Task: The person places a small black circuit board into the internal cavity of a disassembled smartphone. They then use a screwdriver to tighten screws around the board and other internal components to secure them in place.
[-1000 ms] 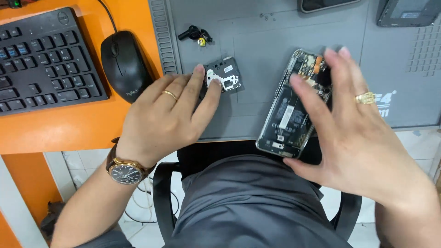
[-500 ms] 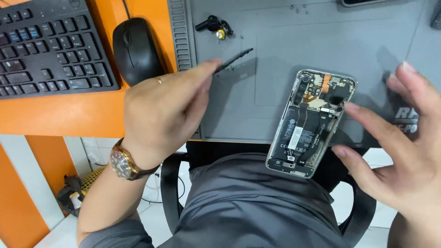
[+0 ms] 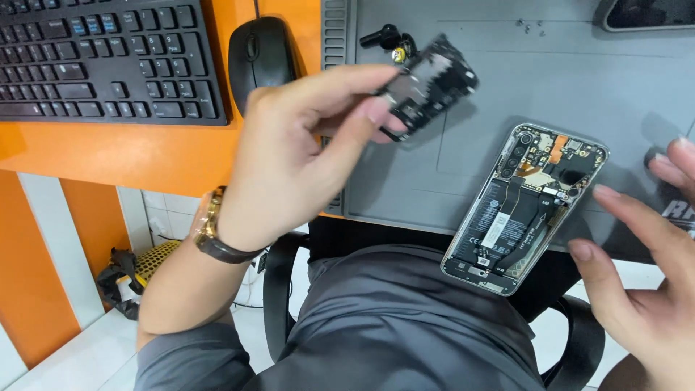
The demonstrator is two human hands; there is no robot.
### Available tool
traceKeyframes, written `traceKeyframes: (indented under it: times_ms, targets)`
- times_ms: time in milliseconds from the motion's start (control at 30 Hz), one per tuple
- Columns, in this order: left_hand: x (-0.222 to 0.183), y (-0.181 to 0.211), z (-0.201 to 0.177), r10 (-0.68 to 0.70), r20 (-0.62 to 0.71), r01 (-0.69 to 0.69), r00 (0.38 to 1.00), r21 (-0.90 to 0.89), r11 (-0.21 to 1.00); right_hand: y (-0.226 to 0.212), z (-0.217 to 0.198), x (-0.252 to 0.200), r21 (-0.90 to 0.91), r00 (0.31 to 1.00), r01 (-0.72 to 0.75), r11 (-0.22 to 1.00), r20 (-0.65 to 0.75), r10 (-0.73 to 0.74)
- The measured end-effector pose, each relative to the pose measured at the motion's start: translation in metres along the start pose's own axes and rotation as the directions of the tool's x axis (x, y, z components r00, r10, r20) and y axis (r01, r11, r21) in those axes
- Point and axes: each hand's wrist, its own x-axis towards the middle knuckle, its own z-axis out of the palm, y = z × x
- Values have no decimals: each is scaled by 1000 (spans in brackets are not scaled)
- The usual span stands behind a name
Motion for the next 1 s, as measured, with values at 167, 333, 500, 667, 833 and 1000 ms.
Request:
traceKeyframes:
  times_ms: [167,333,500,667,833,1000]
  targets:
    - [1,2,15,79,64,-85,995,95,992,-37,1,5,140,984,-164,976,-51,173]
    - [2,-19,31,407,229,-453,884,631,629,-51,-3,17,130,986,-116,985,-107,130]
    - [1,-3,39,768,261,-676,585,681,283,-33,-1,19,7,987,102,995,-124,-100]
    - [-18,1,57,797,274,-732,539,621,281,-41,-26,25,-144,949,315,938,65,-309]
    - [-27,-1,73,784,235,-729,574,583,359,-48,-17,15,-266,892,450,852,82,-445]
    - [-28,-3,80,747,199,-730,634,472,494,-46,-20,11,-259,876,481,838,194,-442]
